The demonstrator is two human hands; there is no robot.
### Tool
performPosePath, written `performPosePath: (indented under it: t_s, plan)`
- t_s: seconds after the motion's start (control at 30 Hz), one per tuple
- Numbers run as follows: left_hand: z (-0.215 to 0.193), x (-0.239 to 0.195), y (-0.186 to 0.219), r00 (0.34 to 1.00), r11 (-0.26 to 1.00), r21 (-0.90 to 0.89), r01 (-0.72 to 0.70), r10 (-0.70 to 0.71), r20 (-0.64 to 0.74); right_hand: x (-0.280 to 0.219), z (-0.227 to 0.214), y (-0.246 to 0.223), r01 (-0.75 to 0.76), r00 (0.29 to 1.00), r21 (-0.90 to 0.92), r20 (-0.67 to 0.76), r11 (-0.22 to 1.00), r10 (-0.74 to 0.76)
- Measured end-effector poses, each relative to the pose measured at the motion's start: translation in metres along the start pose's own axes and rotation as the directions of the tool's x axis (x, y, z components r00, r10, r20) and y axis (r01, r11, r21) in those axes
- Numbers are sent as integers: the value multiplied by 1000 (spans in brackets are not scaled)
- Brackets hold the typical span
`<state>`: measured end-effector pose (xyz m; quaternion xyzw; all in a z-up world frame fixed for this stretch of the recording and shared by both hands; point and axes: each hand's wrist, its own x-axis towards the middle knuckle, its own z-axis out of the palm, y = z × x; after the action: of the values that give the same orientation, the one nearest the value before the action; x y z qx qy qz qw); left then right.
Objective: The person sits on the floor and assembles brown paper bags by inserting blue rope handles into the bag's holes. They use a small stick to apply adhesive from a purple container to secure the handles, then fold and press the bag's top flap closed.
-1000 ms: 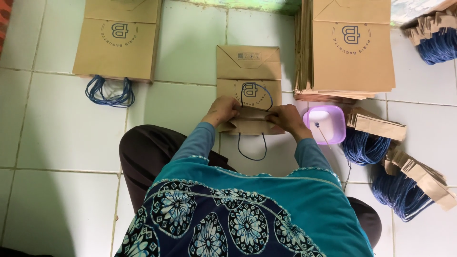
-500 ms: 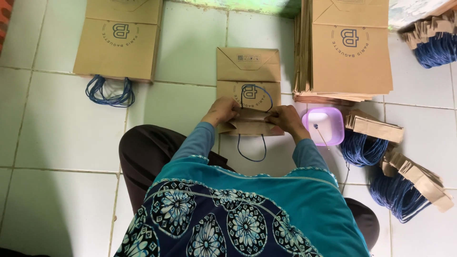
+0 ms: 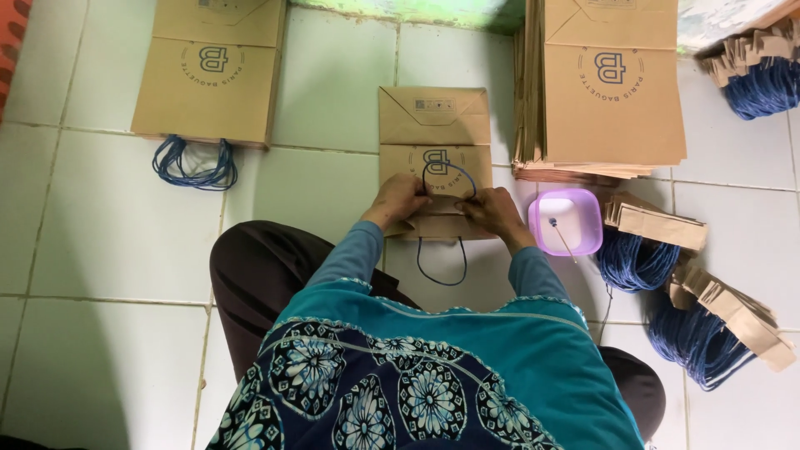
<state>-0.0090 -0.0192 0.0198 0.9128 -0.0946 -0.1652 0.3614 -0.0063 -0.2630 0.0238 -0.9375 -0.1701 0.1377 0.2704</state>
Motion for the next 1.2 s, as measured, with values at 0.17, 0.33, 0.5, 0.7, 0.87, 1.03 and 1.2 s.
performPosePath:
  t_s: [0.17, 0.33, 0.5, 0.7, 0.87, 1.03, 1.2]
  plan:
    - [12, 1, -6, 999, 1000, -20, -19, 18, -30, -4, 6, 9, 70, 996, -42, -50, 997, -72]
    - [0, -26, 12, 994, 995, 56, -85, 89, -67, -15, 11, 20, 237, 944, -202, -184, 950, -274]
    - [82, -16, -61, 852, 750, 596, -286, 484, -199, -33, 35, 45, 442, 704, -649, -177, 620, -688]
    - [61, -63, -16, 982, 759, 625, -183, 169, 82, -47, 36, 51, 414, 876, -440, -47, 797, -481]
    - [66, -61, -29, 979, 799, 567, -200, 143, 144, -40, 27, 55, 375, 927, -412, 169, 830, -335]
    - [76, -55, -37, 985, 823, 541, -173, 135, 110, -34, 10, 46, 352, 914, -580, 381, 735, -138]
    - [107, -38, -57, 950, 832, 543, -117, 254, -184, -20, 25, 65, 257, 899, -261, 417, 930, -132]
